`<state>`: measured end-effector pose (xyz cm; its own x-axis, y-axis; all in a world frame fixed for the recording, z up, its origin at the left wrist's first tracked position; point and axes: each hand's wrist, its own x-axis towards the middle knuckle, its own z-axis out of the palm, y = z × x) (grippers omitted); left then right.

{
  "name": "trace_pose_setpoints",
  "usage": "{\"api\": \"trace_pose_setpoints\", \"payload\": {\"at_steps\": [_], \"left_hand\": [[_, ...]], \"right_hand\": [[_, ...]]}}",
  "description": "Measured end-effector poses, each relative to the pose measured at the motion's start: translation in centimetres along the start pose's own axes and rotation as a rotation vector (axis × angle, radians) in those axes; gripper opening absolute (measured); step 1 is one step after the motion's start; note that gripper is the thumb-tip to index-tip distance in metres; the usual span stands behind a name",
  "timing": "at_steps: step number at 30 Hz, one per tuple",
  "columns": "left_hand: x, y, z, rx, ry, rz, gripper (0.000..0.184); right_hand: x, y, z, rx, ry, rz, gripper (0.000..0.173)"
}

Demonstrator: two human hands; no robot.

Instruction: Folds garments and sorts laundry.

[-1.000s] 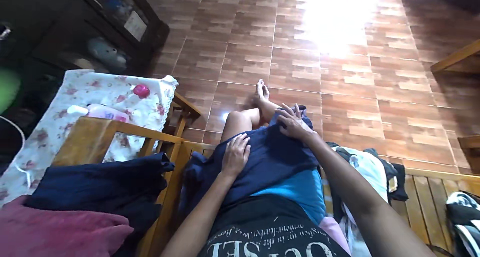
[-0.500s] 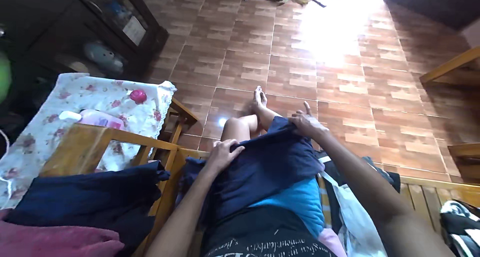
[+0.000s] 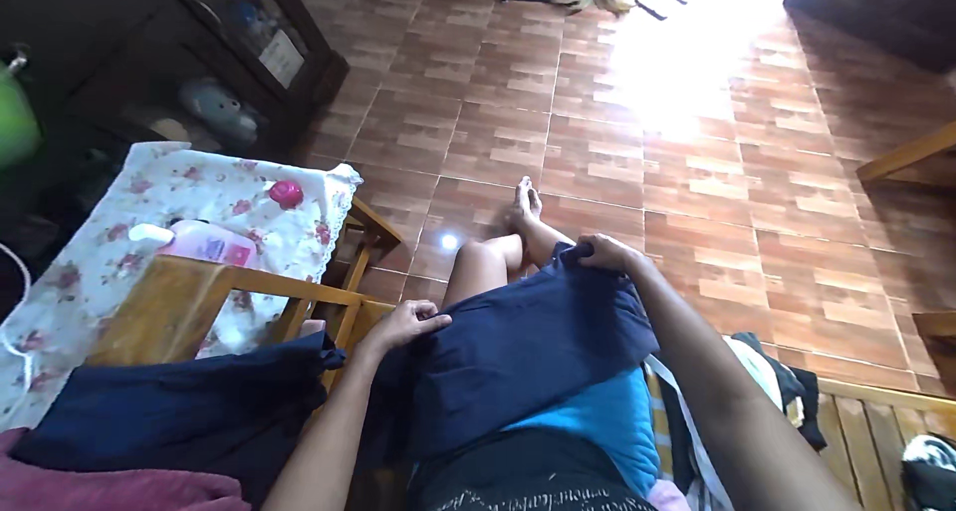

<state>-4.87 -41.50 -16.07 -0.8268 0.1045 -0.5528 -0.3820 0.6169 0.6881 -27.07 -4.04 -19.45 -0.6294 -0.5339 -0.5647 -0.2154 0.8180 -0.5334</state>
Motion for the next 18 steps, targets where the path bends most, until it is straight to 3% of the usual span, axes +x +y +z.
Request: {"api": "trace_pose_setpoints", "payload": {"at_steps": [3, 6, 8, 11, 14, 18], "left_hand": [[-0.4, -0.2, -1.8, 0.054, -0.199, -0.004, 0.034], [-0.4, 0.4, -3.0, 0.255, -0.404, -0.134, 0.04], [-0.6, 1.2, -3.8, 0.427, -0.439, -0.244, 0.047], [-1.3, 4.0, -5.1, 0.6, -0.398, -0.29, 0.042], [-1.1, 7.5, -6.9, 0.675, -0.187, -0.237, 0.035], [0.4, 9.3, -10.7, 0.642, 0.454, 0.22, 0.011]], "right_hand": [[0.3, -0.9, -0.5, -0.097, -0.062, -0.018, 0.036], [-0.3, -0.5, -1.1, -0.061, -0.021, -0.045, 0.033], [-3.2, -0.1, -3.5, 0.02, 0.125, -0.094, 0.026], [-10.9, 0.2, -8.8, 0.102, 0.413, -0.172, 0.017], [-17.2, 1.3, -12.8, 0.122, 0.716, -0.194, 0.02], [-22.0, 2.3, -14.6, 0.125, 1.026, -0.2, 0.025]]}}
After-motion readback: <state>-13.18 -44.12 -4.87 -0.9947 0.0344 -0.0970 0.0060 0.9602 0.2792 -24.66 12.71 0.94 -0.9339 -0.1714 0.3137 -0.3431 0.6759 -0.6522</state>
